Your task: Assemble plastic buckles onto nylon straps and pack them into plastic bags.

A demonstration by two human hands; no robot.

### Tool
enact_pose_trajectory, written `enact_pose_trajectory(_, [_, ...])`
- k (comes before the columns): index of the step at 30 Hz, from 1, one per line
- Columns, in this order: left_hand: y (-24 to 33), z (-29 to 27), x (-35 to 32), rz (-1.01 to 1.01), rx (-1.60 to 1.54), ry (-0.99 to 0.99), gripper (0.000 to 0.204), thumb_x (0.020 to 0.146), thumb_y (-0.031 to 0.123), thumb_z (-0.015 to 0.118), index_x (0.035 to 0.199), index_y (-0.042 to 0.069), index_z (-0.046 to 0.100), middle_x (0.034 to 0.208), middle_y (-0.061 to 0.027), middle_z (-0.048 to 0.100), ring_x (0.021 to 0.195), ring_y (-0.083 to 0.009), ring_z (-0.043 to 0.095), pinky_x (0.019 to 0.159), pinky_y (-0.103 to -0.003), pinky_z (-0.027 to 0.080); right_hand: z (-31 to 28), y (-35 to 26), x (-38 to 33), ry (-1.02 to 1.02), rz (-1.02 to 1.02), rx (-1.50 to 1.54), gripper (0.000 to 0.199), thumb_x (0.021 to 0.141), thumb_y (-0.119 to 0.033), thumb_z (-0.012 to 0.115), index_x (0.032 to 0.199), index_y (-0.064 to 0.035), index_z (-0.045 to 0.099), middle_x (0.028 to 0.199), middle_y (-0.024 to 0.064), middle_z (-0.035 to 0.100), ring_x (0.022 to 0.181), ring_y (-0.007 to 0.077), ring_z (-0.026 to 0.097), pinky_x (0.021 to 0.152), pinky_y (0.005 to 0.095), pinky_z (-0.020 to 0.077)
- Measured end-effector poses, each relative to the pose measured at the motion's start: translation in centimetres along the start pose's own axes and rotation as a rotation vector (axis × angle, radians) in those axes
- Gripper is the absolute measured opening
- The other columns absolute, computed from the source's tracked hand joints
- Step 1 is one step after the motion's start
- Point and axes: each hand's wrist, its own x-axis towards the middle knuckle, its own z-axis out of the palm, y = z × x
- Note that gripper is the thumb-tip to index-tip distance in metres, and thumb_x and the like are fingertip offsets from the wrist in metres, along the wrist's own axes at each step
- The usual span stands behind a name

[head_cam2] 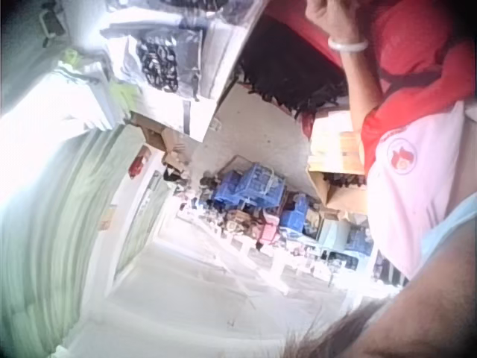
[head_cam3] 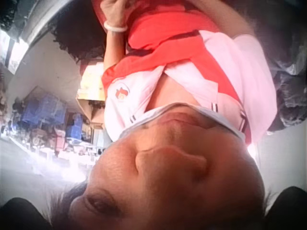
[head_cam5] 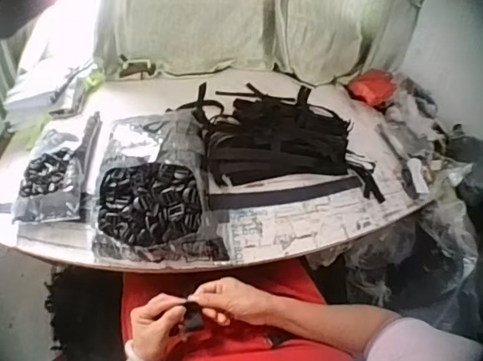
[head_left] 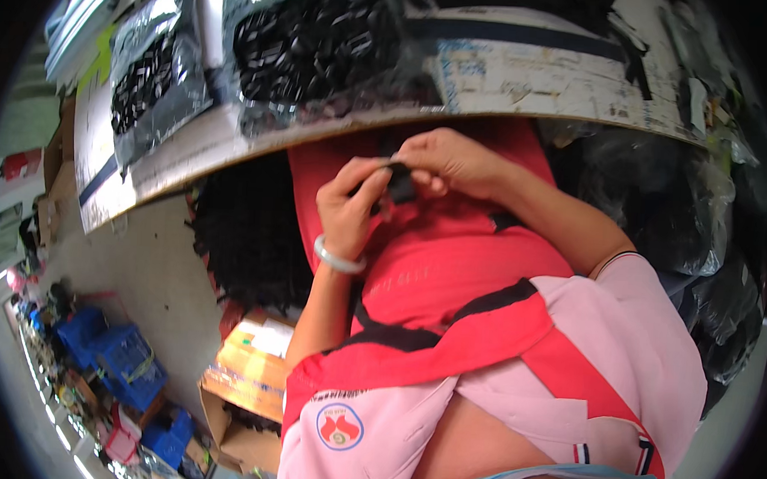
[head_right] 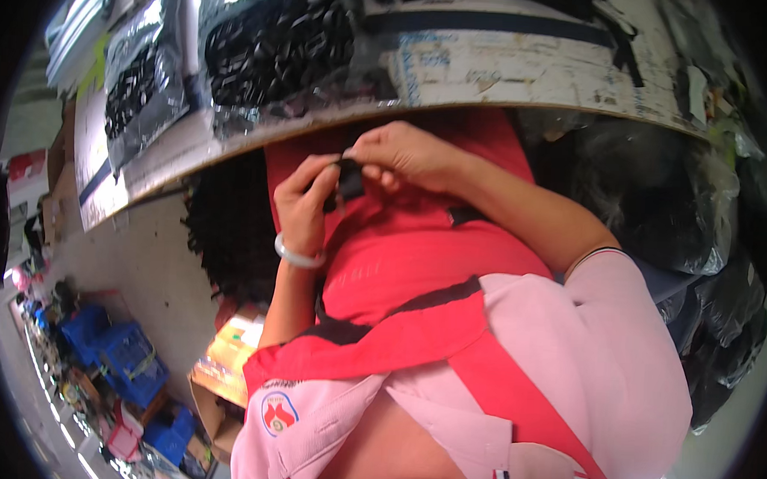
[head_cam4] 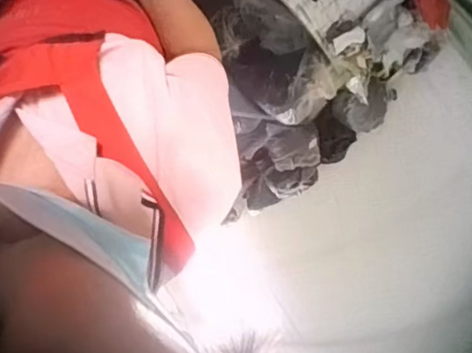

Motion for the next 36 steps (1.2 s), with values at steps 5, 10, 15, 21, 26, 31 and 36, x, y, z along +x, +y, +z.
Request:
enact_pose_trajectory(5, [4.2, -4.6, -3.4, 0.097, 0.345, -0.131, 0.009, 0.081, 0.000, 0.061, 0.088, -0.005, 0.066, 0.084, -0.0049, 0.060, 0.055, -0.0081, 0.052, 0.046, -0.020, 0.036, 0.9, -1.6, -0.2, 0.242, -0.402, -0.305, 0.016, 0.094, -0.018, 0.059, 0.089, -0.0032, 0.061, 0.066, -0.0020, 0.055, 0.055, 0.0042, 0.049, 0.051, 0.0188, 0.0415])
enact_pose_trajectory(10, [8.7, -14.6, -9.8, -0.110, 0.486, 0.259, 0.012, 0.089, 0.005, 0.059, 0.094, -0.004, 0.066, 0.064, -0.0005, 0.053, 0.046, -0.0058, 0.045, 0.039, -0.020, 0.031, -5.9, -8.6, -1.1, 0.610, -0.847, -1.130, 0.016, 0.087, -0.017, 0.065, 0.093, -0.0031, 0.063, 0.086, 0.0075, 0.063, 0.080, 0.0197, 0.061, 0.072, 0.0298, 0.0479])
enact_pose_trajectory(15, [3.0, -25.2, -10.7, -0.006, 0.566, 0.904, 0.036, 0.089, 0.014, 0.067, 0.122, 0.004, 0.059, 0.084, -0.0020, 0.063, 0.045, -0.0045, 0.045, 0.037, -0.019, 0.036, -16.8, -15.6, 1.0, 1.113, -0.790, -1.926, 0.081, 0.071, -0.040, 0.076, 0.141, -0.0312, 0.037, 0.144, 0.0121, 0.034, 0.135, 0.0340, 0.030, 0.109, 0.0489, 0.0236])
enact_pose_trajectory(21, [-1.6, -20.0, -5.9, -0.149, 0.322, 0.642, 0.030, 0.090, 0.017, 0.065, 0.116, 0.003, 0.062, 0.092, -0.0087, 0.069, 0.052, -0.0059, 0.051, 0.041, -0.019, 0.041, -27.5, -21.4, 3.1, 1.375, -0.648, -1.743, 0.080, 0.077, -0.078, 0.047, 0.142, -0.0331, 0.037, 0.149, 0.0096, 0.034, 0.137, 0.0322, 0.030, 0.110, 0.0490, 0.0230])
enact_pose_trajectory(26, [-3.0, -16.2, -2.9, -0.146, 0.237, 0.486, 0.029, 0.091, 0.015, 0.063, 0.116, -0.001, 0.062, 0.091, -0.0105, 0.069, 0.052, -0.0082, 0.052, 0.040, -0.021, 0.041, -25.8, -18.3, 4.2, 1.385, -0.561, -1.824, 0.071, 0.083, -0.072, 0.044, 0.136, -0.0246, 0.047, 0.136, 0.0097, 0.049, 0.130, 0.0303, 0.039, 0.105, 0.0422, 0.0277])
enact_pose_trajectory(31, [-2.1, -13.7, -0.6, -0.121, 0.189, 0.414, 0.027, 0.091, 0.013, 0.063, 0.113, -0.001, 0.063, 0.090, -0.0097, 0.069, 0.053, -0.0083, 0.052, 0.042, -0.021, 0.041, -21.3, -15.3, 1.0, 1.327, -0.600, -1.770, 0.063, 0.084, -0.061, 0.055, 0.130, -0.0187, 0.053, 0.134, 0.0100, 0.050, 0.126, 0.0290, 0.041, 0.107, 0.0402, 0.0270])
enact_pose_trajectory(36, [-2.2, -10.0, 1.5, -0.165, 0.100, 0.333, 0.023, 0.090, 0.010, 0.062, 0.110, -0.002, 0.064, 0.089, -0.0087, 0.068, 0.054, -0.0083, 0.052, 0.043, -0.021, 0.041, -19.0, -12.8, -0.9, 1.300, -0.623, -1.745, 0.062, 0.082, -0.059, 0.058, 0.127, -0.0173, 0.056, 0.128, 0.0102, 0.053, 0.121, 0.0286, 0.043, 0.102, 0.0392, 0.0301])
